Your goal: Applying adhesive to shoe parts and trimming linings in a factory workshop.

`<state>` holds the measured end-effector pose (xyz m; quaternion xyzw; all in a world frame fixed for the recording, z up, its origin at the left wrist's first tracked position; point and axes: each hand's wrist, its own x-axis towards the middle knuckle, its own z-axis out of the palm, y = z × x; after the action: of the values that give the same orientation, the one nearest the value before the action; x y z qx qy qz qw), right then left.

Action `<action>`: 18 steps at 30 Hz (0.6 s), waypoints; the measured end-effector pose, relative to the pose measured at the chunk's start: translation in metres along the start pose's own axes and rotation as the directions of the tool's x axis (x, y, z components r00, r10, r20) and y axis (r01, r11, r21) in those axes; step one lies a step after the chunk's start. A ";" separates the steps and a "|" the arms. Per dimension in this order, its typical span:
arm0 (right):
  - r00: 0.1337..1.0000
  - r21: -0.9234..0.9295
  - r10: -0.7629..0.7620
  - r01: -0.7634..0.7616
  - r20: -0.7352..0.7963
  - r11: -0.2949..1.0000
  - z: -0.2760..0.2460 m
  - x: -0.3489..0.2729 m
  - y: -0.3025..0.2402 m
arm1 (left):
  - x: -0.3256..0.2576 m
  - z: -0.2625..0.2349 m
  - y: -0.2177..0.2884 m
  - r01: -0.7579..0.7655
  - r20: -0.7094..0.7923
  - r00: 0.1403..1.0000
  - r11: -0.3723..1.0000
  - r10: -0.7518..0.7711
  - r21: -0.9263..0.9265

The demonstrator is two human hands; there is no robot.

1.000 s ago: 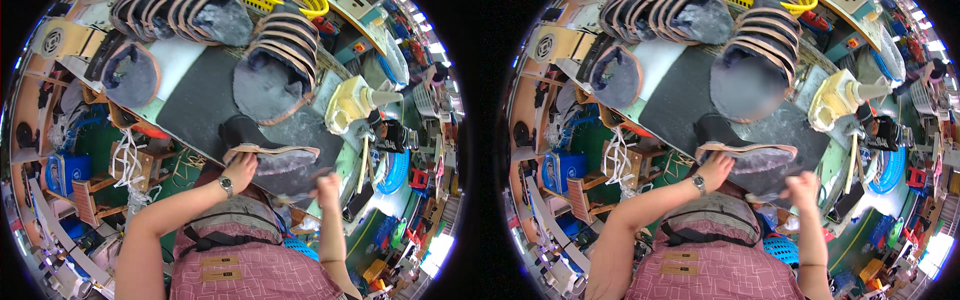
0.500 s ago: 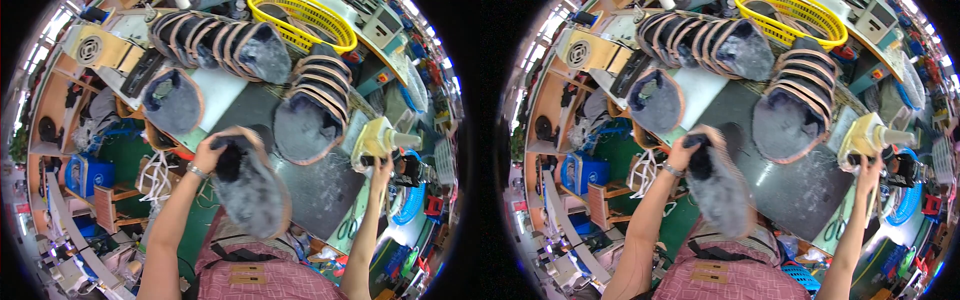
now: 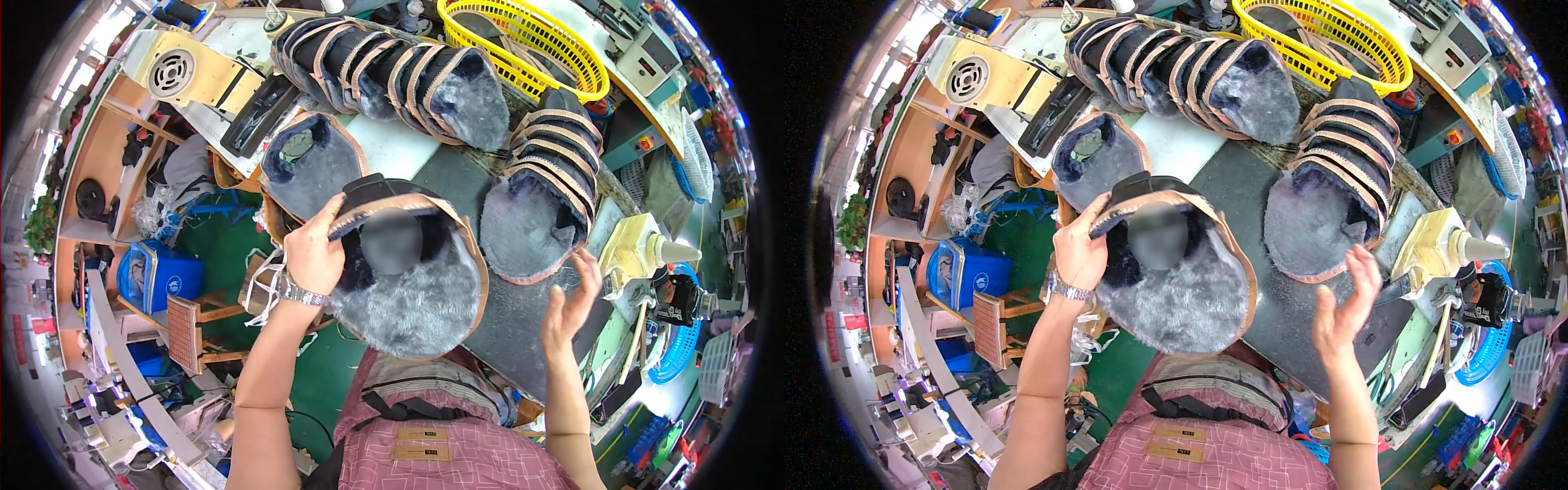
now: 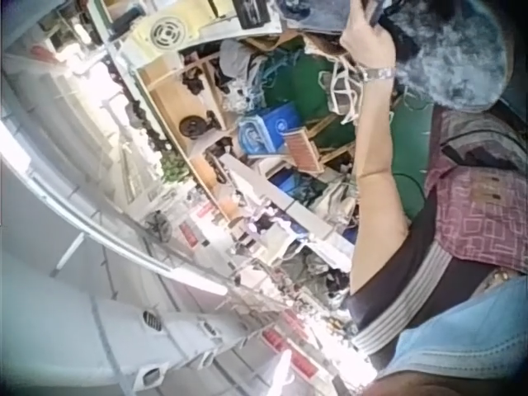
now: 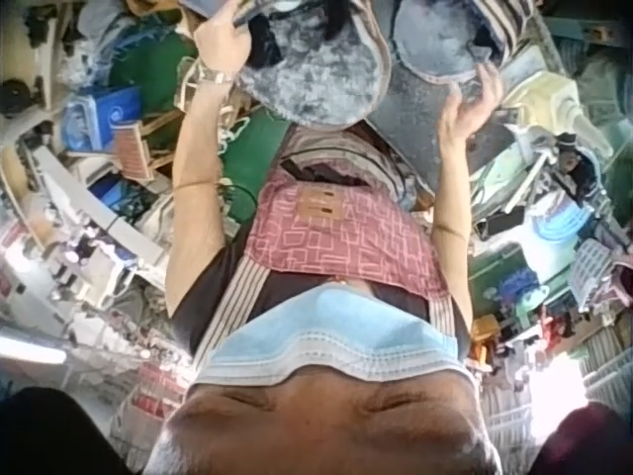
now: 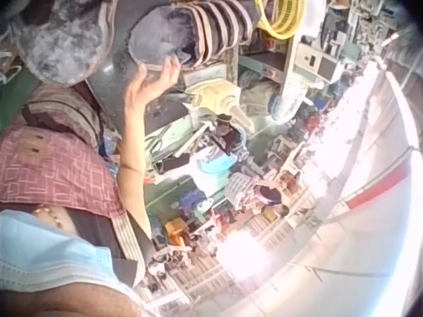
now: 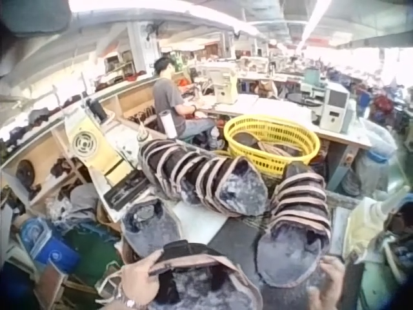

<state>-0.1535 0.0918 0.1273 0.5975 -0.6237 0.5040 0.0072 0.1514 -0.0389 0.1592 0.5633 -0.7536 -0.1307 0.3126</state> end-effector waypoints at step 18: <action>0.562 -0.143 0.316 -0.330 0.764 0.933 0.057 0.055 -0.020 | 0.038 0.028 0.032 -0.230 0.801 0.598 0.958 0.000 0.172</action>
<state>-0.1205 0.0195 0.1452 0.6311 -0.6596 0.1945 -0.3591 0.1030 -0.0686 0.1671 0.4320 -0.8586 -0.2475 -0.1221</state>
